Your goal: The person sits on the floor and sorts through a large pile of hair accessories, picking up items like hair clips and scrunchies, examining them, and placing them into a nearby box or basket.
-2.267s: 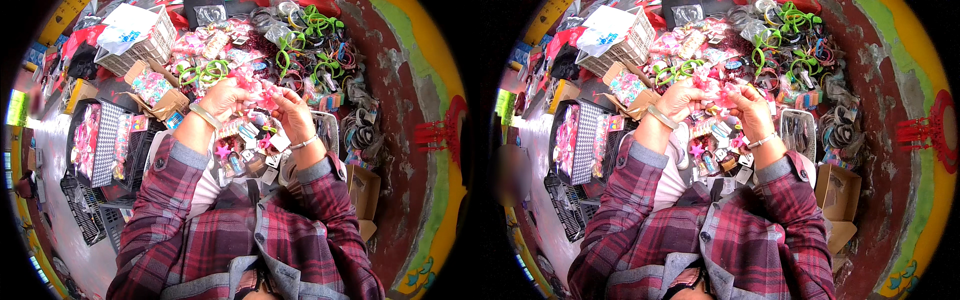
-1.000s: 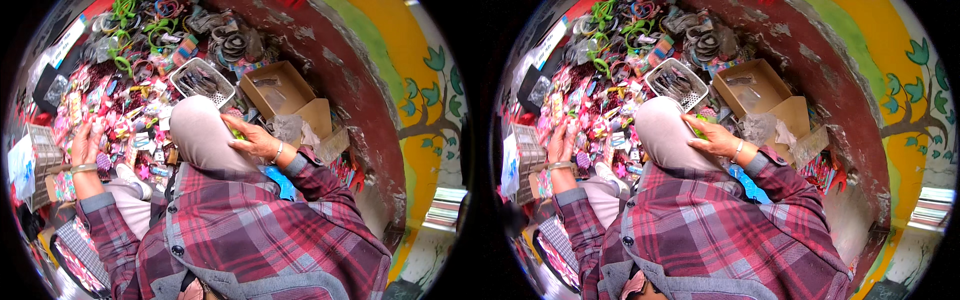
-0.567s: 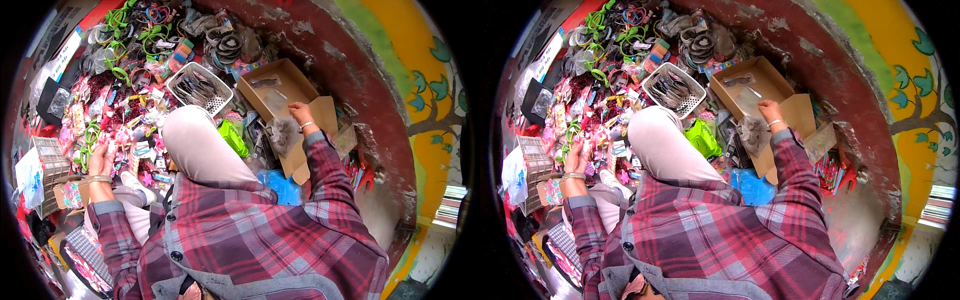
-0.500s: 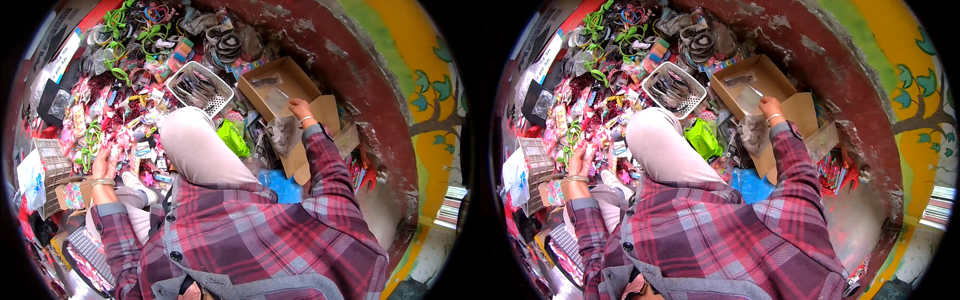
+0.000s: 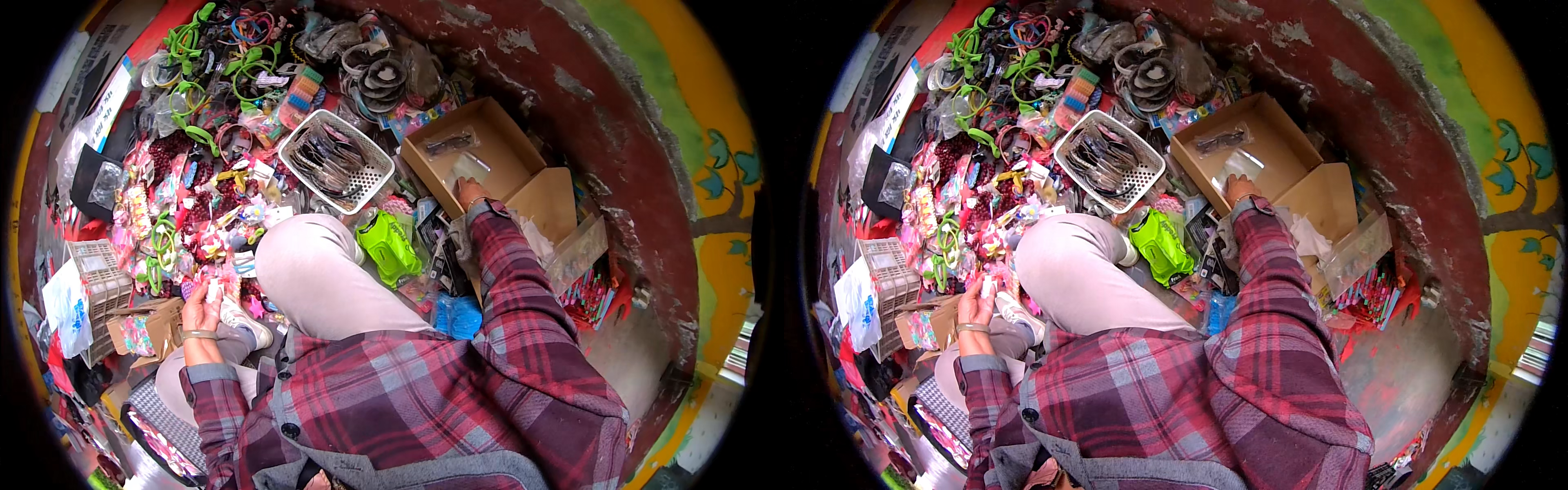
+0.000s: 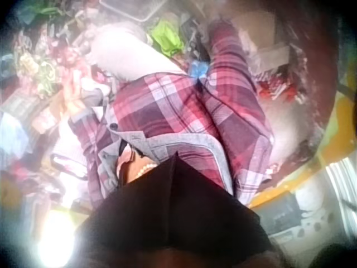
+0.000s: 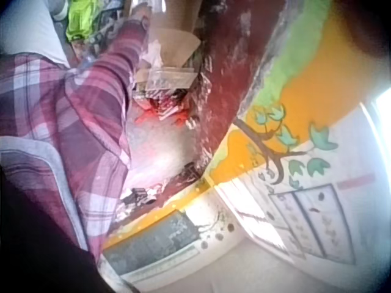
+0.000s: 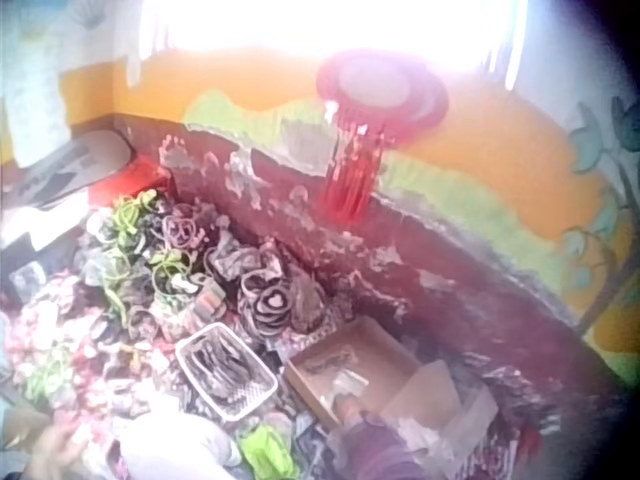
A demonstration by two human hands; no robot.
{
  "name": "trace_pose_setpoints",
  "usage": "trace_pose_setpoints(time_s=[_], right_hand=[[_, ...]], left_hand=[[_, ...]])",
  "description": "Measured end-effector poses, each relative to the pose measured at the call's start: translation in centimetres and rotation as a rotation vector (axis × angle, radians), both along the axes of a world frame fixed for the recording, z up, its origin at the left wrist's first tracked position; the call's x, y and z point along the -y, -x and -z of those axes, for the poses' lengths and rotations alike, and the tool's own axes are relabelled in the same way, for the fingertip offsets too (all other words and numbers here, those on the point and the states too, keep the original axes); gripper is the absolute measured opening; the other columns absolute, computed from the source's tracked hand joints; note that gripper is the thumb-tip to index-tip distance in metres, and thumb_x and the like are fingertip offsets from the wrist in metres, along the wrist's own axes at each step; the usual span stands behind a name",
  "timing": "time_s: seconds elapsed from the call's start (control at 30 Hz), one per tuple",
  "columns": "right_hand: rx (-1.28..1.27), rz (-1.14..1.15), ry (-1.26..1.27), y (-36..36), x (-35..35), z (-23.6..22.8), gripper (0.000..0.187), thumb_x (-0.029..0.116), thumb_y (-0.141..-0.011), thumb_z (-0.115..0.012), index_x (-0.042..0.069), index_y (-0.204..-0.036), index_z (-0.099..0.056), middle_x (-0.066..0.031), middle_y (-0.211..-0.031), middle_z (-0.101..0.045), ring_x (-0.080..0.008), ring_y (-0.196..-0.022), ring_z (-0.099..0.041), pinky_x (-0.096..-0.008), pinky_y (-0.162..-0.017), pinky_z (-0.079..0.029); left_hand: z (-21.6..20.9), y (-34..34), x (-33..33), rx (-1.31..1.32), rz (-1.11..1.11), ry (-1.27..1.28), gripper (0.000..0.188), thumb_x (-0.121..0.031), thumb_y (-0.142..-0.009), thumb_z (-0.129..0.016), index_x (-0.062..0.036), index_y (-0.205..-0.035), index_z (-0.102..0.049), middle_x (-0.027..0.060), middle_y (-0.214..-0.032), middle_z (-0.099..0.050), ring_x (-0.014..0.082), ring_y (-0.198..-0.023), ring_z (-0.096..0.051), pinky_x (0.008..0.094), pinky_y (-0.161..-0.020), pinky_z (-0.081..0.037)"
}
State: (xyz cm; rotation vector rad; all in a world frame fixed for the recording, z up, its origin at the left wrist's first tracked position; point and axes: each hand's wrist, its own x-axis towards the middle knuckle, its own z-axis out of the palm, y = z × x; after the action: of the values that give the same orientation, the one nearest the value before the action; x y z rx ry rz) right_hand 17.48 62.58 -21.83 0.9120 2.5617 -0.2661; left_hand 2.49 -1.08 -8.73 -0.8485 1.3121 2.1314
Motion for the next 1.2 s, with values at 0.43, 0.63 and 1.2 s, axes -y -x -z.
trace_pose_setpoints(time_s=[0.43,0.63,1.2], right_hand=[[0.053,-0.148,0.022,0.4,-0.6,-1.5,0.029,0.027,-0.076,-0.054,0.006,-0.094,-0.064,-0.0192,-0.093,-0.062,-0.0330,-0.090,-0.059,-0.0419,-0.078,-0.046],[-0.049,0.008,-0.045,0.5,-1.0,-1.4,0.026,0.026,-0.074,-0.056,0.008,-0.090,-0.065,-0.0172,-0.091,-0.062,-0.0333,-0.087,-0.060,-0.0410,-0.077,-0.047],[-0.717,0.740,0.485,-4.4,-10.8,-1.2,0.013,0.010,-0.073,-0.062,0.003,-0.084,-0.064,-0.0094,-0.074,-0.063,-0.0205,-0.063,-0.061,-0.0301,-0.056,-0.050]], left_hand=[[0.6,0.2,-1.4,0.009,-0.007,-0.016,0.021,-0.003,-0.080,-0.060,0.0024,-0.099,-0.056,0.0096,-0.097,-0.060,0.0212,-0.091,-0.057,0.0331,-0.081,-0.050],[0.6,-0.2,-0.7,-0.020,0.000,-0.028,0.022,-0.003,-0.080,-0.059,0.0023,-0.102,-0.055,0.0098,-0.097,-0.060,0.0220,-0.090,-0.059,0.0328,-0.080,-0.051],[-3.0,0.3,-4.8,-0.103,0.092,-0.032,0.020,-0.004,-0.081,-0.057,0.0008,-0.101,-0.056,0.0082,-0.097,-0.061,0.0189,-0.089,-0.060,0.0295,-0.075,-0.052]])
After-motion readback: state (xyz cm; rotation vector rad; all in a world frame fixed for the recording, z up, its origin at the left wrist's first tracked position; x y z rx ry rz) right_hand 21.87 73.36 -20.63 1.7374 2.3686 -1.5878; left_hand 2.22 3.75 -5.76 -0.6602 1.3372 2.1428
